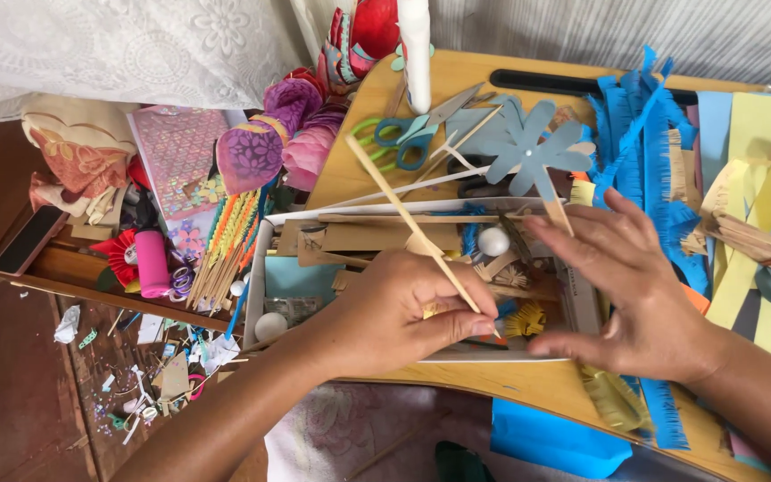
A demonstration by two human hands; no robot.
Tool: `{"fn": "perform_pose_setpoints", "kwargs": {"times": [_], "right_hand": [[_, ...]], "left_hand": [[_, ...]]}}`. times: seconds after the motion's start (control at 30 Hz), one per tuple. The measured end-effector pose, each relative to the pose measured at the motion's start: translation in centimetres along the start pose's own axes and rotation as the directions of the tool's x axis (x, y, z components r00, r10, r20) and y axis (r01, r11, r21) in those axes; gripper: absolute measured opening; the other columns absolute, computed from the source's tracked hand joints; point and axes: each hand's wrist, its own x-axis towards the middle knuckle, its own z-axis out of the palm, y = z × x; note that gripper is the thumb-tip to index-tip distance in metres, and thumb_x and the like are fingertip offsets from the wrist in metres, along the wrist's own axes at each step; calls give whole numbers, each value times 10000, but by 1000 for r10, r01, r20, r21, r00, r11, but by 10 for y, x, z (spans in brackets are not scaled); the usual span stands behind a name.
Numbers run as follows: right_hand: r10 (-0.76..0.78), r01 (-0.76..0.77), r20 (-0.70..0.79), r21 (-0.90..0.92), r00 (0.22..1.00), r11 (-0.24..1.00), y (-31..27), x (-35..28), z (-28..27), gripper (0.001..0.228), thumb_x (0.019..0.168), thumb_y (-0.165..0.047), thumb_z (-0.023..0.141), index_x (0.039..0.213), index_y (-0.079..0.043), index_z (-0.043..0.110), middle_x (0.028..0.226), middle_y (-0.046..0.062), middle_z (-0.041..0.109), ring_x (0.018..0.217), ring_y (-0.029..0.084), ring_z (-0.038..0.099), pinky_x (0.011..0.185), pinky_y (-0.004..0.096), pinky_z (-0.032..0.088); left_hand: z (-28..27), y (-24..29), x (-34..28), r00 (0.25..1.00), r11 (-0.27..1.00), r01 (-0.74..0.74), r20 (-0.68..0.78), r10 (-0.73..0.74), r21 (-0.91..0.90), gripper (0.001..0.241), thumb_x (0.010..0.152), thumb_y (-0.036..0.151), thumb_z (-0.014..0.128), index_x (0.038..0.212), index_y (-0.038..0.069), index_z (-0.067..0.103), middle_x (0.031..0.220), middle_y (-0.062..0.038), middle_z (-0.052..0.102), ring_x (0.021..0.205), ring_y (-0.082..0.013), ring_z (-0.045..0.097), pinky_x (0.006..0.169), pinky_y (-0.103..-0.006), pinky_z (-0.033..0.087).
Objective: Assembling paper flowers onto wooden sticks using glue and organizing craft materials into a box.
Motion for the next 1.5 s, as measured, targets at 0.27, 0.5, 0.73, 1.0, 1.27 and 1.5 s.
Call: {"fn": "perform_pose_setpoints", "kwargs": {"times": [0.27,0.5,0.73,1.0,1.27,1.5], "right_hand": [[18,-16,137,-13,990,1000,-3,5,-2,1249,612,-738,776,1596,-91,359,1566,123,491,1494,357,420,1282,629,168],[-37,37,119,-4,992,999,5,-1,1,1265,615,-726,801,1605,-94,333,1631,73,439,1516,368,414,1300,659,156],[-17,19,124,-15,992,1000,2,2,-1,1214,639,-739,757,1591,-95,365,1607,98,457,1504,362,416,1289,655,156],[0,-3,94,27,996,1000,-3,7,-3,1175,629,-712,781,1543,-62,430,1497,135,552,1455,351,470,1290,616,156],[16,-19,34,78,999,997,-1,1,1,1147,633,-686,791,1550,-93,439,1452,108,586,1427,368,483,1289,640,162],[49,-48,4,304,999,952,-4,1,-8,690,938,-410,594,1529,-83,454,1528,76,572,1494,297,452,1308,635,101]], "left_hand": [[2,-6,-3,994,944,-108,18,108,312,83,996,170,644,951,126,698,861,33,723,745,-173,692,715,-303,480],[6,-7,-1,996,849,-86,61,63,521,96,961,224,627,914,183,700,920,35,752,853,-265,694,713,-417,471],[10,-11,0,996,838,-94,43,84,537,81,956,225,649,944,194,723,927,27,772,880,-243,736,733,-407,499],[-5,6,4,962,927,-236,-66,265,292,158,1054,157,558,1004,82,688,944,-16,727,833,-176,708,777,-304,521],[-27,47,42,795,833,-388,-315,519,394,84,1053,53,576,1034,19,651,932,-89,695,827,-189,681,768,-314,548],[-30,44,71,699,719,-449,-293,652,531,71,1053,55,556,1008,16,593,868,-98,644,794,-244,625,782,-367,513]]}}
